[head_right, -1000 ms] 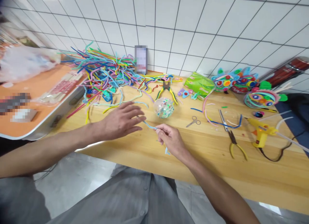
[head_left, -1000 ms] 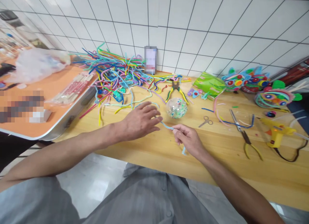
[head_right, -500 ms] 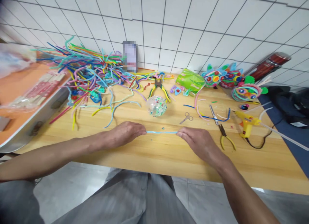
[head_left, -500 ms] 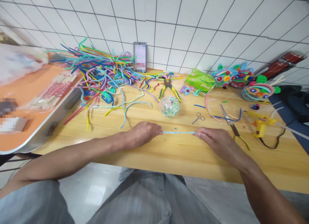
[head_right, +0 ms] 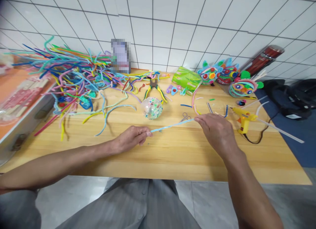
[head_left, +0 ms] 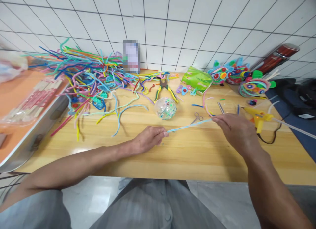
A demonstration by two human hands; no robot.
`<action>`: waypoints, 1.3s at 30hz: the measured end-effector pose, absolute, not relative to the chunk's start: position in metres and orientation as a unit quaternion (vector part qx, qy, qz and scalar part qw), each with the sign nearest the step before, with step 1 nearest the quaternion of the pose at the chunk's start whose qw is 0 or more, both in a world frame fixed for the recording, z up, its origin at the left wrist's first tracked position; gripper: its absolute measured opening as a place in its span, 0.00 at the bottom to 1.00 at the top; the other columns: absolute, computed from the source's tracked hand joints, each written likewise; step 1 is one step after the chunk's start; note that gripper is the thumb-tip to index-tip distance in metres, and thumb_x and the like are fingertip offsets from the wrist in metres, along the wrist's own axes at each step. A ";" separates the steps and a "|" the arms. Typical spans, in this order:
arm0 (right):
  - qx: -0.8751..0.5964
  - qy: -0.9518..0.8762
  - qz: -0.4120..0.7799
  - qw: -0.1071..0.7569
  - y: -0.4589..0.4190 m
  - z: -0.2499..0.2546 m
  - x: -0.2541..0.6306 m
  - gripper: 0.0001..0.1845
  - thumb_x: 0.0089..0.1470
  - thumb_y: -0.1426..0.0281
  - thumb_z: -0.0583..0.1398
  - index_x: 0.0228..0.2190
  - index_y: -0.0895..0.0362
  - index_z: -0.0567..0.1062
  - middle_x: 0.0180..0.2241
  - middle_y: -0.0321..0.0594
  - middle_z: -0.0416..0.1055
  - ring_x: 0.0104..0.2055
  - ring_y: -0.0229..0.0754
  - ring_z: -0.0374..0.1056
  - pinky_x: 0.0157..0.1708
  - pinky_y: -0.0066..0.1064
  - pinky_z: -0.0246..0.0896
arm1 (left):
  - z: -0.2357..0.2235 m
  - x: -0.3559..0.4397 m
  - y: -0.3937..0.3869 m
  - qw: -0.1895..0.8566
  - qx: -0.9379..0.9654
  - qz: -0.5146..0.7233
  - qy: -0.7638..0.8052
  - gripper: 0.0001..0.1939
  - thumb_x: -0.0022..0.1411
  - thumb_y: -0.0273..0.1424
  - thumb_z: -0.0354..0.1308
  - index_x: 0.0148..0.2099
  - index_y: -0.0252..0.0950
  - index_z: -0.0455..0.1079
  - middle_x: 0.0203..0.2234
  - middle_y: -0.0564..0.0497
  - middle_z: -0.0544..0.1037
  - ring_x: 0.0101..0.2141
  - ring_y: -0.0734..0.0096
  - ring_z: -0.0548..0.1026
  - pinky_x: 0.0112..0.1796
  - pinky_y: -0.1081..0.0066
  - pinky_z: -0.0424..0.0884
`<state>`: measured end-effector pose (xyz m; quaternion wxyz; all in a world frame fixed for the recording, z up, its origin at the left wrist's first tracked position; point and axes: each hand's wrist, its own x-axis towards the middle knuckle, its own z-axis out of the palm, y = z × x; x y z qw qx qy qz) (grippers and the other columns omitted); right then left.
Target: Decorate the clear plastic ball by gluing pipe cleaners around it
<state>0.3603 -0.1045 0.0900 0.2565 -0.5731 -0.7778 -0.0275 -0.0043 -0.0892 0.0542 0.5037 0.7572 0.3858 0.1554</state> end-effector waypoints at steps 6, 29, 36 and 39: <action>-0.590 -0.701 -0.088 0.392 -0.145 0.105 0.309 0.06 0.65 0.62 0.68 0.39 0.50 0.83 0.40 0.46 0.82 0.49 0.55 0.76 0.55 0.48 0.65 | 0.047 0.021 -0.092 0.645 0.636 0.192 0.377 0.27 0.71 0.57 0.51 0.43 0.37 0.72 0.17 0.61 0.64 0.20 0.76 0.59 0.25 0.74 0.56; -0.527 -0.480 0.551 0.433 -0.123 0.053 0.241 0.21 0.54 0.48 0.72 0.30 0.54 0.83 0.27 0.36 0.77 0.29 0.38 0.70 0.33 0.33 0.67 | 0.053 0.041 -0.105 0.682 0.610 0.188 0.357 0.26 0.72 0.55 0.52 0.36 0.37 0.71 0.18 0.59 0.70 0.17 0.78 0.61 0.23 0.74 0.59; -0.566 -0.464 0.552 0.400 -0.089 0.042 0.255 0.22 0.49 0.49 0.71 0.33 0.54 0.77 0.24 0.32 0.74 0.24 0.37 0.67 0.29 0.31 0.63 | 0.064 0.010 -0.091 0.394 0.793 0.313 0.345 0.10 0.75 0.36 0.58 0.50 0.39 0.77 0.31 0.54 0.81 0.28 0.74 0.75 0.32 0.73 0.69; -0.604 -0.524 0.516 0.307 -0.081 0.048 0.272 0.20 0.52 0.49 0.67 0.29 0.53 0.75 0.23 0.33 0.73 0.24 0.38 0.66 0.27 0.31 0.60 | 0.063 -0.010 -0.070 0.206 0.808 0.444 0.328 0.12 0.71 0.34 0.65 0.55 0.42 0.75 0.37 0.51 0.79 0.36 0.68 0.77 0.36 0.68 0.75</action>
